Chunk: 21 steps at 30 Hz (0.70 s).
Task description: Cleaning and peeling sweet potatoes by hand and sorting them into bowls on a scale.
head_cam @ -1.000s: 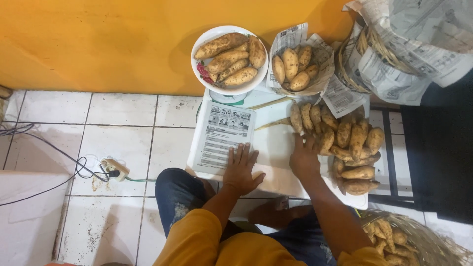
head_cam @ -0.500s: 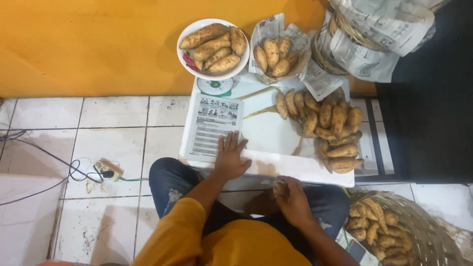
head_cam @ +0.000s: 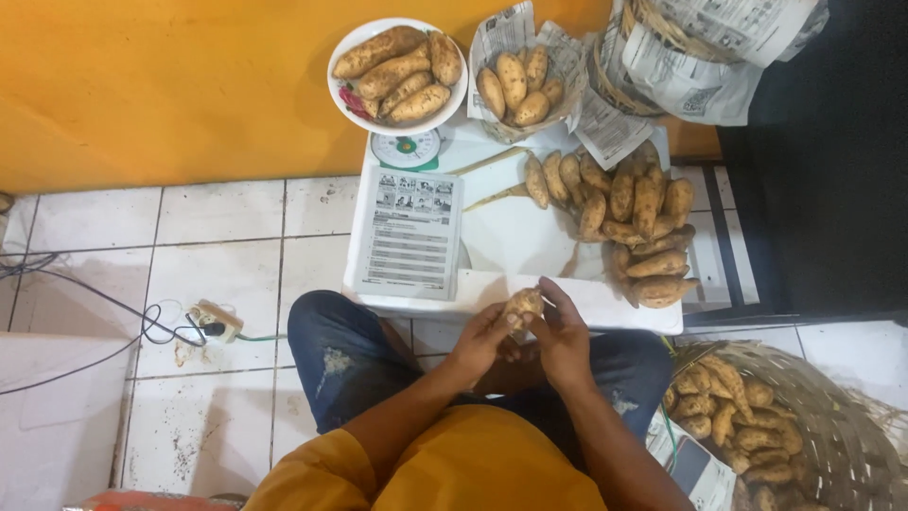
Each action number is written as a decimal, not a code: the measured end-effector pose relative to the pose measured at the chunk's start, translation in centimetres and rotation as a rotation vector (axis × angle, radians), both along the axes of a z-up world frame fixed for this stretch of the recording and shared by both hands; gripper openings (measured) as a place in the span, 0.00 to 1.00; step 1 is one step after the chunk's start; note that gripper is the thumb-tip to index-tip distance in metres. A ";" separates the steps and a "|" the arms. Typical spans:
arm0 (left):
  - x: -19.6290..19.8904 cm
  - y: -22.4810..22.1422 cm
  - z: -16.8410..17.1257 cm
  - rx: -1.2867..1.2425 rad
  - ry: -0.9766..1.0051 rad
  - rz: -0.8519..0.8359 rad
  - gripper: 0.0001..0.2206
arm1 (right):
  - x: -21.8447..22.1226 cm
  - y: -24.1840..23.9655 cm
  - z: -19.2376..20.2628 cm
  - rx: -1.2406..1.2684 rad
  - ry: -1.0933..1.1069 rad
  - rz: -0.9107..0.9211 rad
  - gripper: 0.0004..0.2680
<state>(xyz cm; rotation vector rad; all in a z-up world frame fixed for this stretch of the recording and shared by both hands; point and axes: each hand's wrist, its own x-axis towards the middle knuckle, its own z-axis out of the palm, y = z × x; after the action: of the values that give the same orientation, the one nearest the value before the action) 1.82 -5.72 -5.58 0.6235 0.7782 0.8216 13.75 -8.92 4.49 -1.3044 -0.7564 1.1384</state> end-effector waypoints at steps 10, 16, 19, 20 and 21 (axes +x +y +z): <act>-2.7 0.3 7.6 0.446 0.422 -0.012 0.20 | 2.0 1.3 -3.9 0.012 -0.226 0.208 0.19; -2.6 -0.3 6.6 0.447 0.250 -0.007 0.24 | 0.8 1.0 -1.1 -0.076 -0.220 0.071 0.15; -2.4 -0.3 5.8 0.415 0.171 -0.001 0.25 | 0.9 1.5 -1.9 -0.102 -0.096 0.045 0.14; -2.3 -0.3 5.4 0.386 0.161 0.043 0.23 | 1.4 1.6 -2.8 -0.086 -0.011 0.061 0.14; -2.1 -0.3 4.9 0.358 0.150 0.080 0.22 | 1.8 1.7 -3.8 -0.069 0.075 0.070 0.13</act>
<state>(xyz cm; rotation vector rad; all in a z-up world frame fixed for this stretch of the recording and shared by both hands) -0.31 -6.05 -0.64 0.9861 0.8021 1.0066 15.59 -7.23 0.72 -1.2942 -0.7175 1.2722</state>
